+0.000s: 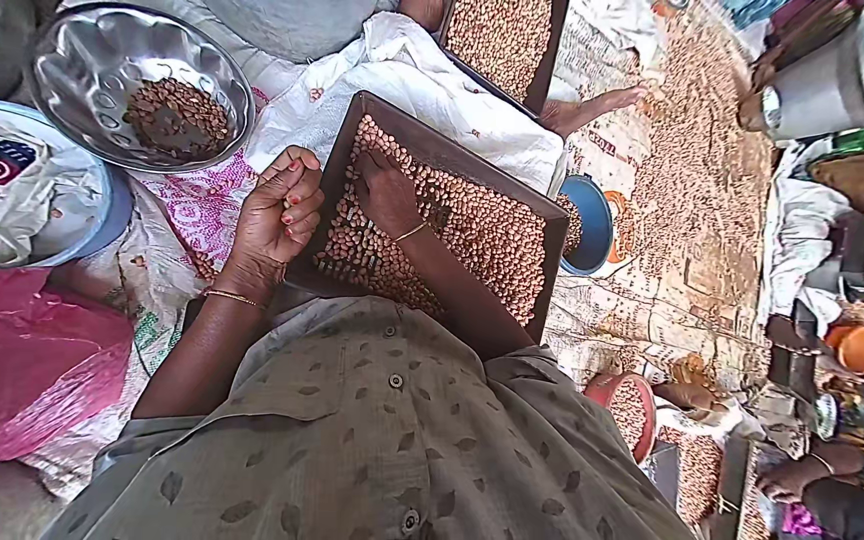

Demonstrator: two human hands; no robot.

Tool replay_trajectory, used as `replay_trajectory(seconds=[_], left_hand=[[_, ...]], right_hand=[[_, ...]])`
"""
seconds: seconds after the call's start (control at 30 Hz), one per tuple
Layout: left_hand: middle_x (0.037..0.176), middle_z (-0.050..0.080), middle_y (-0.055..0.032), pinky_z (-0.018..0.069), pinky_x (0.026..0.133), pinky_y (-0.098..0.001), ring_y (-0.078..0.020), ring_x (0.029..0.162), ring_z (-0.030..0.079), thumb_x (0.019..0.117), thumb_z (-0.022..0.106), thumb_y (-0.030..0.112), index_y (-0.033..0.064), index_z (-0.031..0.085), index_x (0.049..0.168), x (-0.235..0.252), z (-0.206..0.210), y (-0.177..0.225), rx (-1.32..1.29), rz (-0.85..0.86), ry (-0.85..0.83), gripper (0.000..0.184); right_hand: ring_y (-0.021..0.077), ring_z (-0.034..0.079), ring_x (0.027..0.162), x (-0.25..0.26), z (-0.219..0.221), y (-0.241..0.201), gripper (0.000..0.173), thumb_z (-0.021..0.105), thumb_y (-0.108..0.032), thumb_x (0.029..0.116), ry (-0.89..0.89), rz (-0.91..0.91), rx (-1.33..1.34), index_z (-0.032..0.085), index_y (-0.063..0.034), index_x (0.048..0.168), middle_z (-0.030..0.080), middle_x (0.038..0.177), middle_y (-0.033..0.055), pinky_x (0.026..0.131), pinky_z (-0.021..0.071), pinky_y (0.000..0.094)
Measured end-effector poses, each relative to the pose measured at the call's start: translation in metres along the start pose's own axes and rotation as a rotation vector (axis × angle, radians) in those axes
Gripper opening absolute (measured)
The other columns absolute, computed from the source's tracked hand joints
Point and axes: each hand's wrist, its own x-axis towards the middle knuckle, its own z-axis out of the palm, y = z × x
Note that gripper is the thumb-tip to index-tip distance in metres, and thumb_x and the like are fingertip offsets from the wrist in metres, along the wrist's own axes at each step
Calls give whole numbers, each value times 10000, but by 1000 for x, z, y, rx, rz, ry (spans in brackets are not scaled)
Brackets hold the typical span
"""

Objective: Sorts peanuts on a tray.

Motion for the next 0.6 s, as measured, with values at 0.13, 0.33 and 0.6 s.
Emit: replay_trajectory(seconds=[0.13,0.33,0.6], left_hand=[[681,496,82,352,399,-96,26,452,410,1109,338,165,145,586,1020,0,2,0,28,-6,6,264],[675,495,88,339,390,-104,18,442,395,1126,274,236,114,624,1133,2,8,0,199,-54,56,371],[760,574,67,341,401,-102,16,479,427,1124,141,367,120,625,1239,5,17,-3,404,-176,42,557]], right_hand=[[345,664,1116,-2,18,1,208,590,-109,963,197,-77,-77,723,-17,1094,708,1135,156,819,577,437],[308,710,978,-3,-31,25,160,612,-115,940,78,-5,70,726,-16,992,729,1013,146,811,565,497],[164,715,882,-31,-89,3,346,573,-26,1012,82,-204,804,586,112,1329,705,1078,168,780,619,300]])
